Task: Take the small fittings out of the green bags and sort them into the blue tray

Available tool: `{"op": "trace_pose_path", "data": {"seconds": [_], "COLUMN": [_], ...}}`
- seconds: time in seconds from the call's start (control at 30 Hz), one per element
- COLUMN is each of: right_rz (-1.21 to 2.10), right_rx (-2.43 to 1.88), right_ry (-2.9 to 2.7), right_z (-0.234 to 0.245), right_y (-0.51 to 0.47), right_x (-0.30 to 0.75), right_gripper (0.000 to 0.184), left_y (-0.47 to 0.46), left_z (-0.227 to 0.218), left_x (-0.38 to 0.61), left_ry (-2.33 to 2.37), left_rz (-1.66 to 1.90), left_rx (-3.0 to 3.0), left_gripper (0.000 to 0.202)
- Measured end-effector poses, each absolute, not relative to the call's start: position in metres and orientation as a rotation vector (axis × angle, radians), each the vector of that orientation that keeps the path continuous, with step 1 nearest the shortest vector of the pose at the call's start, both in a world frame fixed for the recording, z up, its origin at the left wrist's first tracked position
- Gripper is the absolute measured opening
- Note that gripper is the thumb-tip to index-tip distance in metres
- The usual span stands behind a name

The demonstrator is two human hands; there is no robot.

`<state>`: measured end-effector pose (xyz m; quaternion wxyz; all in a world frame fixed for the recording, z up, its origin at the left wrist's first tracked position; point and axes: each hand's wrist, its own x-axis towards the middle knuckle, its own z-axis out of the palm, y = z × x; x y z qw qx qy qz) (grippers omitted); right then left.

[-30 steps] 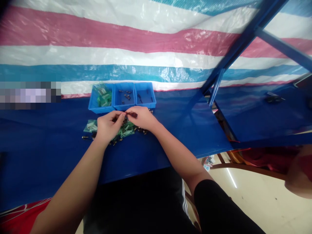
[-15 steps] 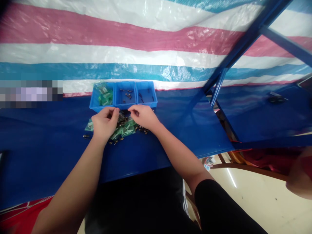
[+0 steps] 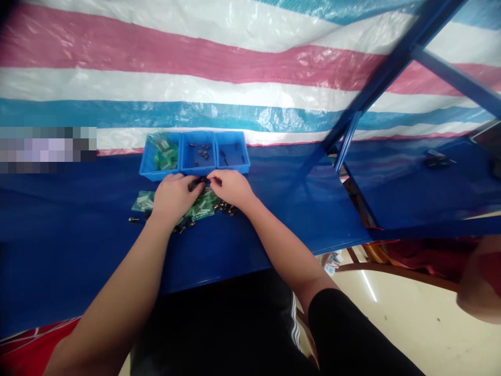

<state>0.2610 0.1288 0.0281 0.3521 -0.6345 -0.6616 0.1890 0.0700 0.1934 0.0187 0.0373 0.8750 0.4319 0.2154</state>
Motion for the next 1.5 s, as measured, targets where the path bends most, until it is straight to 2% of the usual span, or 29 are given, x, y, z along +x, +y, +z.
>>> {"op": "trace_pose_path", "data": {"seconds": [0.33, 0.47, 0.57, 0.73, 0.9, 1.07, 1.17, 1.4, 1.5], "right_rz": [0.498, 0.465, 0.448, 0.459, 0.432, 0.386, 0.411, 0.589, 0.595], "right_rx": [-1.667, -1.772, -1.879, -1.97, -2.019, -2.078, -1.986, -1.48, -1.399], "right_ry": [-1.72, -1.651, -1.73, -1.864, -1.929, -1.941, -1.915, -1.655, -1.676], "right_z": [0.033, 0.037, 0.039, 0.041, 0.043, 0.043, 0.041, 0.033, 0.03], "right_y": [0.129, 0.129, 0.128, 0.126, 0.124, 0.125, 0.125, 0.129, 0.129], "right_x": [0.262, 0.27, 0.276, 0.278, 0.271, 0.263, 0.262, 0.259, 0.256], "right_gripper": [0.027, 0.024, 0.025, 0.033, 0.034, 0.031, 0.027, 0.025, 0.024], "left_y": [0.194, 0.19, 0.191, 0.2, 0.194, 0.186, 0.187, 0.187, 0.188], "left_z": [0.017, 0.026, 0.033, 0.035, 0.035, 0.032, 0.031, 0.028, 0.024], "left_x": [0.082, 0.08, 0.081, 0.077, 0.073, 0.073, 0.069, 0.06, 0.06], "left_ry": [1.287, 1.204, 1.408, 1.548, 1.481, 1.279, 1.233, 1.076, 1.065], "left_rz": [0.701, 0.932, 1.218, 0.92, 1.093, 0.985, 0.971, 0.919, 0.93], "left_rx": [2.646, 2.478, 2.245, 2.31, 2.334, 2.412, 2.393, 2.355, 2.373], "left_gripper": [0.023, 0.027, 0.039, 0.039, 0.038, 0.034, 0.034, 0.039, 0.034]}}
